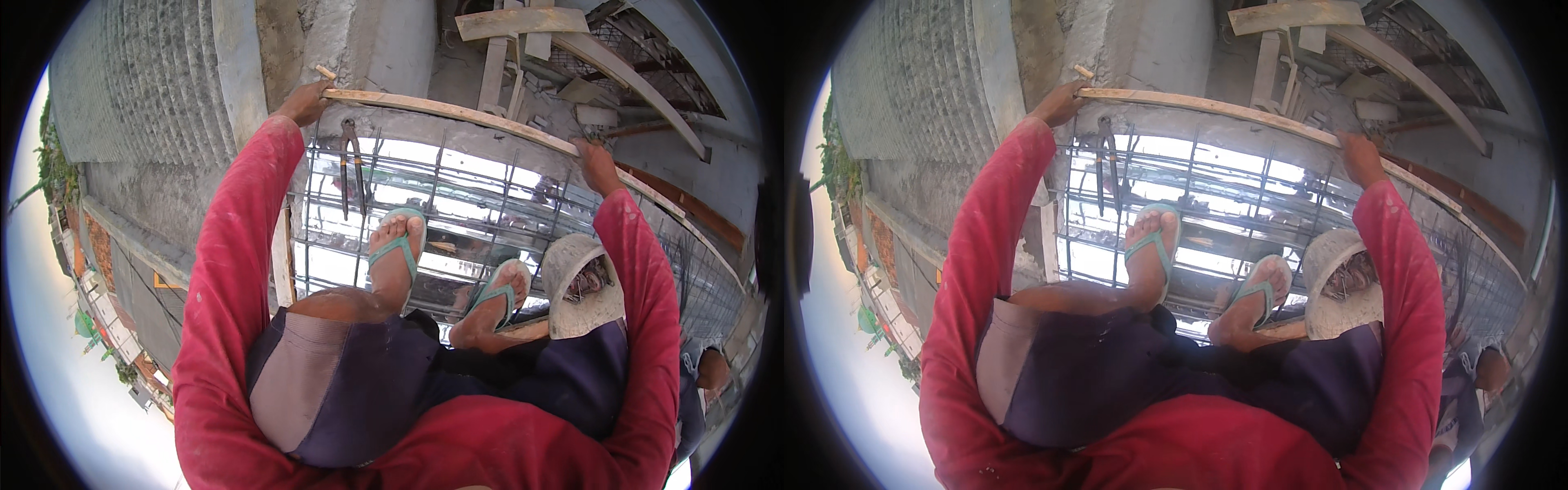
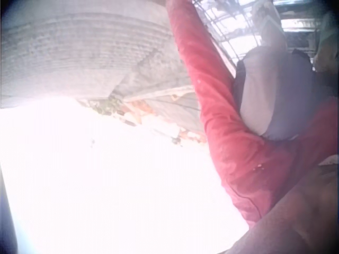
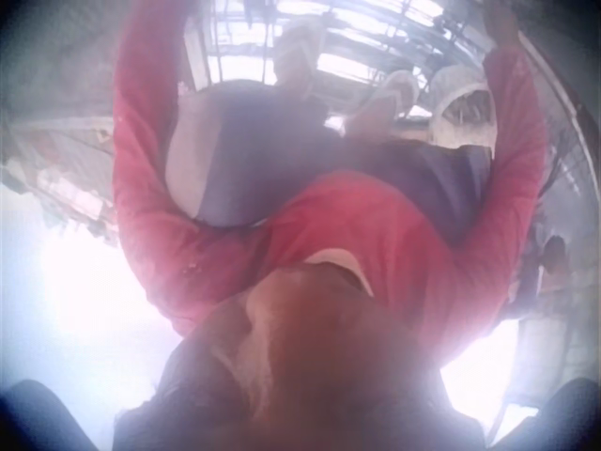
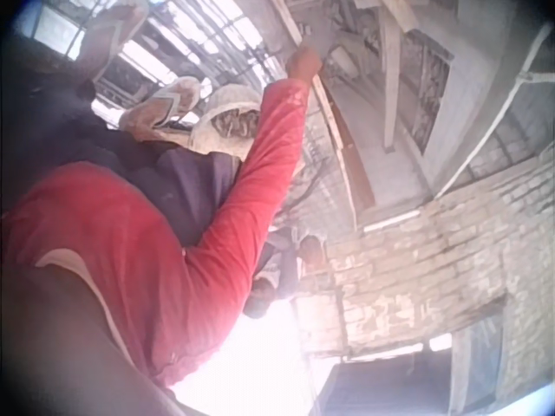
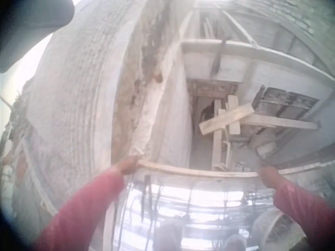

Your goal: The person saws a piece of wood using a hand saw while standing on a metal grid. They then place the cut piece of wood against a concrete wall and adjust its position.

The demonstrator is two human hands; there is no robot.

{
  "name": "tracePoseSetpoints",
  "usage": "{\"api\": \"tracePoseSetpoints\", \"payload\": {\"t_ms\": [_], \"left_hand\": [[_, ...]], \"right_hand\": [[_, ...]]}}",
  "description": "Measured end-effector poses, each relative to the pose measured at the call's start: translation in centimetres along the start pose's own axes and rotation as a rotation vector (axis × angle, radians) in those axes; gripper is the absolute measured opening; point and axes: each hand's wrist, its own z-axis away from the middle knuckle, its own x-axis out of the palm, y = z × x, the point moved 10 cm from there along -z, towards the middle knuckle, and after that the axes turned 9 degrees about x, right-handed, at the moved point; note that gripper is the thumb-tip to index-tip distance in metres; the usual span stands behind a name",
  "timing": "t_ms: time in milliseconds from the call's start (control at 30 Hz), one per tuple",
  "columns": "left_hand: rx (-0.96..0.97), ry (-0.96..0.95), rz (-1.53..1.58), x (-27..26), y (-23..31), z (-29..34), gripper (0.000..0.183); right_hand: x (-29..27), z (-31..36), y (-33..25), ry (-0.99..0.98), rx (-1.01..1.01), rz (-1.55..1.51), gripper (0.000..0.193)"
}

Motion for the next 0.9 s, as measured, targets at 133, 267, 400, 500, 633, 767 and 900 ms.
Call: {"api": "tracePoseSetpoints", "payload": {"t_ms": [133, 267, 400, 500, 633, 767, 900], "left_hand": [[-0.076, -0.076, 0.059, -0.5, 1.1, 0.4, 0.037], [-0.063, -0.126, 0.067, -0.6, 1.4, 0.0, 0.037], [-0.011, -0.101, 0.114, -0.2, -1.1, 0.3, 0.039], [-0.065, -0.028, 0.194, 0.0, -0.9, 0.6, 0.040], [0.010, 0.132, 0.200, -0.2, -0.5, 1.2, 0.040], [-0.057, 0.100, 0.083, -0.5, 0.3, 0.5, 0.037], [-0.064, 0.095, -0.016, -0.5, 0.5, -0.2, 0.031]], "right_hand": [[0.1, 0.6, 0.3, 0.007, 0.027, 0.000, 0.040], [0.3, 0.5, 0.4, -0.003, 0.015, 0.069, 0.040], [1.9, -0.3, 1.1, -0.027, 0.023, 0.139, 0.045], [2.4, 0.0, 1.7, -0.037, 0.014, 0.183, 0.046], [2.0, -0.1, 1.7, -0.018, -0.004, 0.098, 0.045], [0.7, -0.1, 0.5, -0.042, 0.023, 0.050, 0.041], [-0.7, 0.1, -0.6, -0.043, 0.059, 0.005, 0.037]]}}
